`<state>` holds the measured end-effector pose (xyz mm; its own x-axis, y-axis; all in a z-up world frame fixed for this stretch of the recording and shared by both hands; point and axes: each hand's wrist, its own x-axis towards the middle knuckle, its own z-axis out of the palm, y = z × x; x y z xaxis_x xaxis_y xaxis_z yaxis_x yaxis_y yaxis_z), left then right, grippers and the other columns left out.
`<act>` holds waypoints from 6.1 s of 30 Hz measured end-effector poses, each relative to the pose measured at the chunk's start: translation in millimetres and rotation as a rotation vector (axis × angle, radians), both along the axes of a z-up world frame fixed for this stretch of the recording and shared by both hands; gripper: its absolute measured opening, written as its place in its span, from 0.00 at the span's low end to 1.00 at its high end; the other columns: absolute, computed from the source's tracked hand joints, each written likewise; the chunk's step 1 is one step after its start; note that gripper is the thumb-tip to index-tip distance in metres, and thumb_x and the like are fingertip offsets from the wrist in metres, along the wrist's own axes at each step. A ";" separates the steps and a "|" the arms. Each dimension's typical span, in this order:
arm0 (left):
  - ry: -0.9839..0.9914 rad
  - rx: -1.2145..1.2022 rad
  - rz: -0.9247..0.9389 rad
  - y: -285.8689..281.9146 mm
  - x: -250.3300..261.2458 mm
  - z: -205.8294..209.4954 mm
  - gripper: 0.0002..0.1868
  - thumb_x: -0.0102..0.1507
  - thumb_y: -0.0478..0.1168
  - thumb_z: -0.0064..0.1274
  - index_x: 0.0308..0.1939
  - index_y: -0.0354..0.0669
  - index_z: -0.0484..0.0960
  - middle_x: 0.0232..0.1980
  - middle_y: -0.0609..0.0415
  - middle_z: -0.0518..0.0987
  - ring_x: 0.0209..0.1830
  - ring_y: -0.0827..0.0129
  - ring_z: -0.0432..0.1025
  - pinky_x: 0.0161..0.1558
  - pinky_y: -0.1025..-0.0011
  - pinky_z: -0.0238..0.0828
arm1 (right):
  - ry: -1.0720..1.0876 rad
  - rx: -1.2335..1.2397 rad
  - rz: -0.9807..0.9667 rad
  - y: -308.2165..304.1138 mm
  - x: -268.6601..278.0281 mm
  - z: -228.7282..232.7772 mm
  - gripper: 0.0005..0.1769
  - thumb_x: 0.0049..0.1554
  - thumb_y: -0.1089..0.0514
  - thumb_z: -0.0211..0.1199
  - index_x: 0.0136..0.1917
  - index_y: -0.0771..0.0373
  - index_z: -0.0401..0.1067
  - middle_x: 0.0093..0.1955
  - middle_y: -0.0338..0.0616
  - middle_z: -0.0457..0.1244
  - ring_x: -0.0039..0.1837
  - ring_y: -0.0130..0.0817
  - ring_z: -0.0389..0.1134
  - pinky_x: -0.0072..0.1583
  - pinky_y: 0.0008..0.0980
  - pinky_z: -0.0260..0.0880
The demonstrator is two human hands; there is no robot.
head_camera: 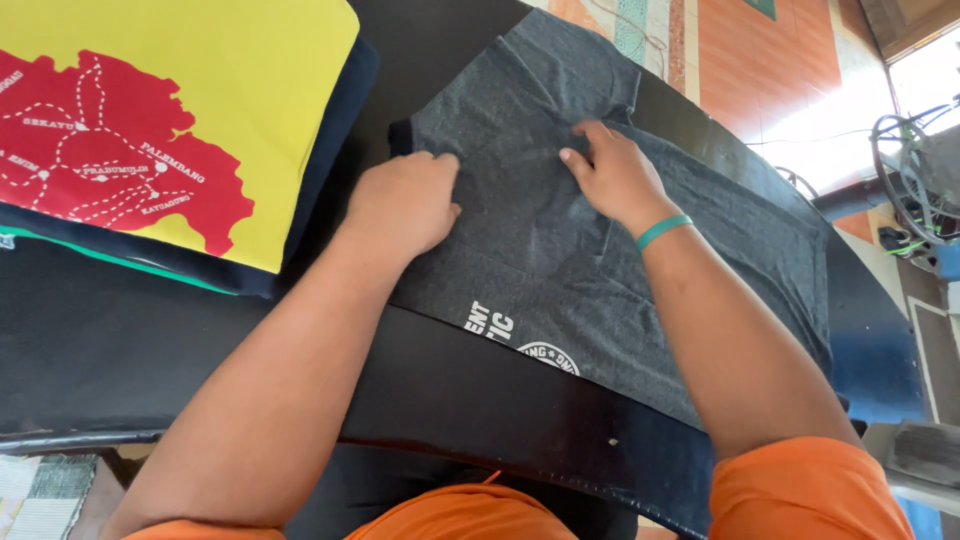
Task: The person irons a dark gray t-shirt on a black ironing board. They smooth the fabric with their hands, then use a white electric iron to press the shirt, moving it across the body and sleeves. The person adjusts the shirt's position multiple times to ensure even ironing.
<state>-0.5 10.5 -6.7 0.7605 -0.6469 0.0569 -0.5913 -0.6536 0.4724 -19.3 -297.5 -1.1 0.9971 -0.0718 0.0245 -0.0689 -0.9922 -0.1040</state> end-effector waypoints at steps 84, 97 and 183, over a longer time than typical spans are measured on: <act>-0.844 0.142 -0.055 74.4 -67.2 -161.0 0.46 0.54 0.77 0.28 0.72 0.73 0.76 0.80 0.64 0.76 0.74 0.53 0.77 0.69 0.52 0.72 | 0.040 0.245 -0.795 -132.7 -412.5 -14.7 0.52 0.62 0.29 0.43 0.84 0.65 0.33 0.87 0.54 0.27 0.87 0.50 0.24 0.81 0.50 0.23; -0.328 0.041 -0.616 -34.6 -108.0 6.5 0.35 0.62 0.56 0.52 0.70 0.47 0.71 0.78 0.50 0.66 0.77 0.53 0.61 0.73 0.55 0.54 | -0.039 0.251 -0.479 -121.3 -391.4 -9.2 0.48 0.63 0.38 0.53 0.83 0.65 0.40 0.87 0.52 0.33 0.86 0.52 0.29 0.80 0.53 0.32; -0.607 0.352 -0.709 -78.3 -107.5 -56.2 0.49 0.62 0.86 0.23 0.83 0.81 0.42 0.86 0.72 0.40 0.84 0.70 0.38 0.76 0.52 0.37 | -0.300 0.128 -0.729 -176.5 -392.2 -27.0 0.25 0.64 0.44 0.56 0.67 0.61 0.68 0.71 0.48 0.59 0.69 0.49 0.63 0.68 0.49 0.65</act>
